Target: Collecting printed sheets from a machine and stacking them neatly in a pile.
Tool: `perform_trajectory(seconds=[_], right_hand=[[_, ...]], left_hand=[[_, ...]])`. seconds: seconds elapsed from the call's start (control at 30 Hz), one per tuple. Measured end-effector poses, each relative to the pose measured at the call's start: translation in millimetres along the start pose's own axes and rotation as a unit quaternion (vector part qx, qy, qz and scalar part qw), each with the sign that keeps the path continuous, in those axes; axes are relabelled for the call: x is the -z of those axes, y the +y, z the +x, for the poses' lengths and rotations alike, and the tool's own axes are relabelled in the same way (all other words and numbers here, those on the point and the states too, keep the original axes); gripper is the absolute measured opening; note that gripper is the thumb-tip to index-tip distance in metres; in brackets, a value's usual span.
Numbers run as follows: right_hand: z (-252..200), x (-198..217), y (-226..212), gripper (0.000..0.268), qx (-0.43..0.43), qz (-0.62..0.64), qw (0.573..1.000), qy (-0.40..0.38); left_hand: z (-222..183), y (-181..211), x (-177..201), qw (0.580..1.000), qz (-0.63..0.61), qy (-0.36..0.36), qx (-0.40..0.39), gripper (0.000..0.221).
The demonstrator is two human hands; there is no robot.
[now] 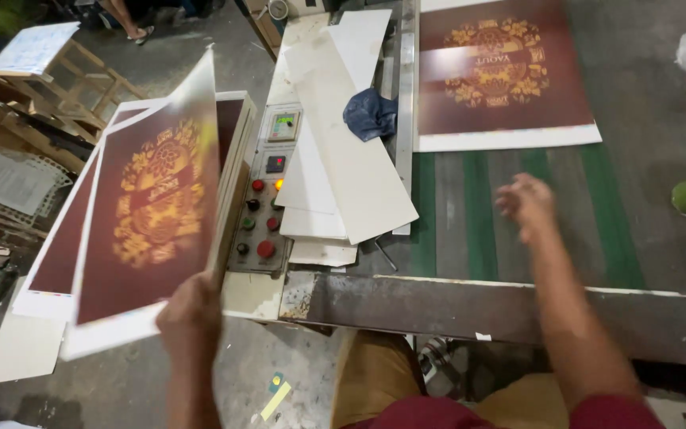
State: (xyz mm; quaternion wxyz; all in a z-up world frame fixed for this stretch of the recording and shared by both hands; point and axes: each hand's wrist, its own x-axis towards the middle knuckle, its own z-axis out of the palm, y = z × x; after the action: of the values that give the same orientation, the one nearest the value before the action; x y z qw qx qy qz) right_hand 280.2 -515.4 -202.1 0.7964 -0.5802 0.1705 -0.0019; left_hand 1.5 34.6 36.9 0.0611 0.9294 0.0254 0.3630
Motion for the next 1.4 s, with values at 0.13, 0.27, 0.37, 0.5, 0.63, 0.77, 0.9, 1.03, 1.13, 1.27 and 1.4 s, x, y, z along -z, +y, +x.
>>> perform_trajectory(seconds=[0.13, 0.27, 0.37, 0.5, 0.63, 0.77, 0.9, 1.03, 1.13, 1.27, 1.4], right_hand=[[-148, -92, 14, 0.026, -0.009, -0.086, 0.992, -0.087], [-250, -125, 28, 0.062, 0.059, -0.16, 0.904, -0.392], [-272, -109, 60, 0.059, 0.142, -0.195, 0.903, -0.356], [-218, -16, 152, 0.018, 0.23, -0.461, 0.84, -0.171], [-242, -10, 39, 0.035, 0.03, 0.058, 0.997, 0.045], [-223, 76, 24, 0.039, 0.072, 0.023, 0.989, 0.126], [-221, 140, 23, 0.042, 0.099, 0.026, 0.989, 0.108], [-210, 144, 31, 0.04, 0.087, 0.018, 0.992, 0.088], [-192, 130, 35, 0.037, 0.058, -0.008, 0.995, 0.084], [-148, 105, 30, 0.032, 0.045, -0.02, 0.997, 0.06], [-98, 87, 17, 0.029, 0.046, -0.031, 0.998, 0.032]], left_hand=[[9, 85, -53, 0.978, -0.174, 0.043, -0.104, 0.009], [-5, 189, -101, 0.955, -0.256, 0.023, -0.148, 0.011], [-13, 233, -95, 0.931, -0.308, -0.071, -0.184, 0.004], [-13, 245, -67, 0.884, -0.385, -0.114, -0.239, 0.042], [-16, 142, -69, 0.941, -0.29, -0.122, -0.126, 0.058], [-24, 30, -45, 0.997, -0.049, -0.054, 0.007, 0.043], [-55, -48, -17, 0.962, 0.232, -0.072, 0.126, 0.068], [-91, -93, -29, 0.948, 0.241, -0.142, 0.154, 0.081], [-88, -94, -17, 0.943, 0.254, -0.157, 0.148, 0.065], [-62, -91, 4, 0.938, 0.24, -0.21, 0.134, 0.04], [-51, -100, 10, 0.94, 0.255, -0.202, 0.106, 0.037]])
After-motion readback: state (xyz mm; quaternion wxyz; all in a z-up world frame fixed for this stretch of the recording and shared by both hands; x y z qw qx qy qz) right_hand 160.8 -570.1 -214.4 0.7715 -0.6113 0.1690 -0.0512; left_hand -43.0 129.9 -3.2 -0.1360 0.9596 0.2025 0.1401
